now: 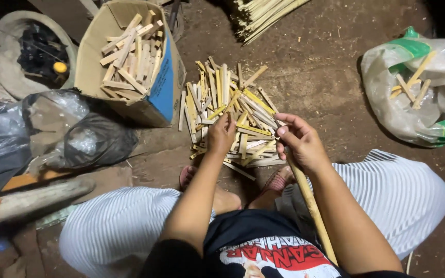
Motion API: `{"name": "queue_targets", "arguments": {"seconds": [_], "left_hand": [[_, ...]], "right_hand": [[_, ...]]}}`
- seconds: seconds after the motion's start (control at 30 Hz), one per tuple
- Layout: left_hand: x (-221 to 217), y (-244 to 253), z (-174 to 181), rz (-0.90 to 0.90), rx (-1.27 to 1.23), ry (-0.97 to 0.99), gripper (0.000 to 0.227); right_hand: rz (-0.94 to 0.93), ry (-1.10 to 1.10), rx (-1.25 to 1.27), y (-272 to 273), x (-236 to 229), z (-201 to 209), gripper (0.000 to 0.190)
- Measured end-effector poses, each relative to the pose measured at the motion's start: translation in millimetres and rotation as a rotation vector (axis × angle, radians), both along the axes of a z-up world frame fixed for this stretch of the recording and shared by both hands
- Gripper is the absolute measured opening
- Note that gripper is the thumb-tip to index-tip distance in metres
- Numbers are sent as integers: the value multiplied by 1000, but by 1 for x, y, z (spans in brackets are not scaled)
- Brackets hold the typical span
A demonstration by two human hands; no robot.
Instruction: Assembling small wooden slats onto a central bamboo stick to create a lattice-like structure.
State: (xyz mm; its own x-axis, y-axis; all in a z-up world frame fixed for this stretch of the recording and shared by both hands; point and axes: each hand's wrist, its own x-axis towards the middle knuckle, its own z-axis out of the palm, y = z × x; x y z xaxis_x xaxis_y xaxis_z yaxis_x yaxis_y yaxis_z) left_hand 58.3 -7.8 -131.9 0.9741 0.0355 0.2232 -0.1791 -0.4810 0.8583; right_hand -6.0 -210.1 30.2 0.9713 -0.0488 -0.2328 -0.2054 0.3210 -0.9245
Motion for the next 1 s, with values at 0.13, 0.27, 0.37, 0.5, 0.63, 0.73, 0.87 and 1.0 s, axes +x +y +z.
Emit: {"name": "queue_targets", "arguments": {"seconds": [0.13, 0.27, 0.37, 0.5, 0.63, 0.73, 0.87, 1.0], "left_hand": [[-15, -12, 83, -22, -211, 26, 38], [-33, 3, 127, -138, -178, -74, 19], [-41, 20, 156, -152, -146, -164, 30], [-45, 38, 177, -179, -92, -207, 49], [-43, 38, 158, -172, -124, -173, 58], [-41, 38, 167, -145, -144, -230, 45], [-42, 36, 166, -81, -95, -259, 39], [-41, 37, 173, -78, -104, -252, 34]], "right_hand": [[24, -13, -25, 29, -3, 32, 39], [104, -36, 21, 56, -6, 49, 44], [181, -57, 18, 70, -3, 55, 45], [214, -84, -13, 82, 2, 48, 43], [251, -112, -63, 86, 14, 47, 43], [266, -135, -102, 87, 20, 43, 41], [269, -139, -91, 87, 24, 40, 37], [260, -128, -41, 84, 27, 36, 34]]}}
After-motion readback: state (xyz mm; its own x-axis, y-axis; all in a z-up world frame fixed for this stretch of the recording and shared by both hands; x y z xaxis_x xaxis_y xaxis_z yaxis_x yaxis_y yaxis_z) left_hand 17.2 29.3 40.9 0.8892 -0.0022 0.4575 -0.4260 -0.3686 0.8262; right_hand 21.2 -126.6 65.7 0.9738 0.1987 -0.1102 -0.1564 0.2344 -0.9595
